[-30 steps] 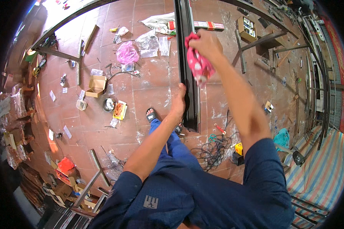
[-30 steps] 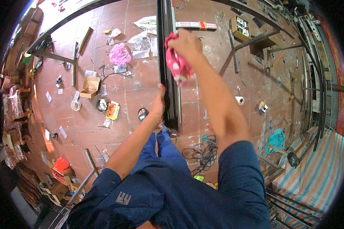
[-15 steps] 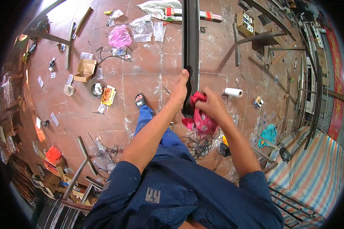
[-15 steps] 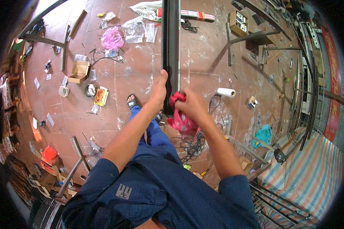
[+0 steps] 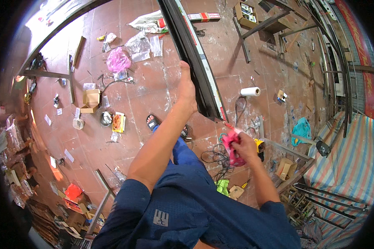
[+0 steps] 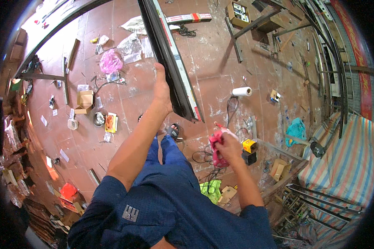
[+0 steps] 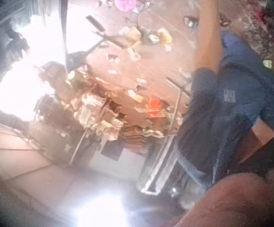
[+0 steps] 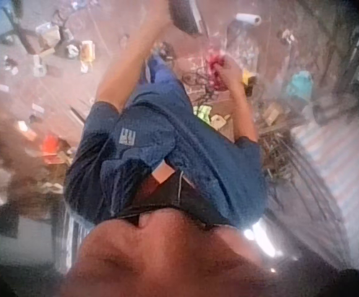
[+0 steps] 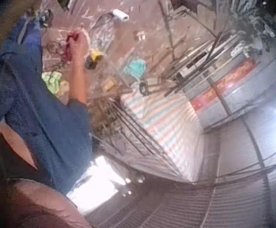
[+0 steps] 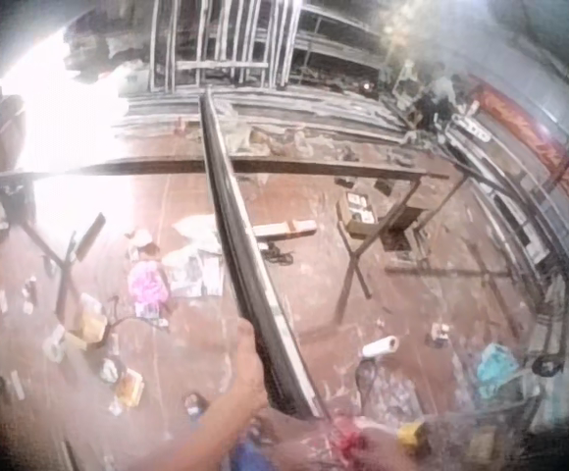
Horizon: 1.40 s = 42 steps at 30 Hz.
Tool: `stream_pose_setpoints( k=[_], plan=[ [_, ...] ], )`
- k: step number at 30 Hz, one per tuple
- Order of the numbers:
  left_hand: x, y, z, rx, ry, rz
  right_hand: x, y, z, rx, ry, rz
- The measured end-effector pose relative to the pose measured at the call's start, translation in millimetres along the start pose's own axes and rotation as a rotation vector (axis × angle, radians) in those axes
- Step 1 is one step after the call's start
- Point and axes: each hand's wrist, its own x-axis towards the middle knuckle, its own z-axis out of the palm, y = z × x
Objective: The person wipes a long metal profile with a pink cloth, moving along its length to clean the surface. They rotate the profile to access different sides and continue wiping until the profile appears clean, then place it aside.
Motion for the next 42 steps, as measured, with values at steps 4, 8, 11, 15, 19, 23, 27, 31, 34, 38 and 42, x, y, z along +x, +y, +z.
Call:
stream_pose_setpoints(
  k=[4,8,11,15,19,23,27,31,34,38,42],
  plan=[
    [-6.7,9.1,5.5,0.055,-0.032,0.029,11.6,-11.9,-45.1,0.243,0.157,-0.013],
    [-4.1,8.7,1.1,0.059,-0.031,0.048,27.5,-68.2,-88.1,0.516,0.205,-0.109],
    [-5.5,9.6,-4.2,0.049,-0.034,0.045,33.9,-101.8,-111.3,0.49,0.185,-0.254],
    [-3.8,6.1,-5.9,0.074,0.024,0.041,49.5,-135.9,-122.5,0.249,0.153,-0.464],
    [-2.8,7.1,-14.1,0.117,0.071,0.047,71.1,-165.0,-100.0,0.054,0.064,-0.568],
    [17.2,-7.2,-34.2,0.195,0.21,0.059,79.0,-183.4,-73.1,-0.05,-0.038,-0.308],
    [35.8,-20.3,-60.3,0.238,0.286,0.061,94.6,-206.8,-60.7,-0.042,0.046,-0.111],
    [31.3,-20.5,-60.3,0.251,0.252,0.042,101.4,-212.0,-57.0,-0.091,-0.043,-0.071],
    [29.7,-20.2,-64.8,0.273,0.283,0.106,92.2,-196.9,-47.0,-0.095,-0.078,-0.098],
    [13.6,-10.0,-46.4,0.45,0.416,0.146,122.9,-215.2,-53.3,-0.051,-0.064,-0.059],
    [6.0,0.7,-42.7,0.437,0.454,0.213,117.9,-207.4,-43.0,-0.071,-0.109,-0.096]
  ],
)
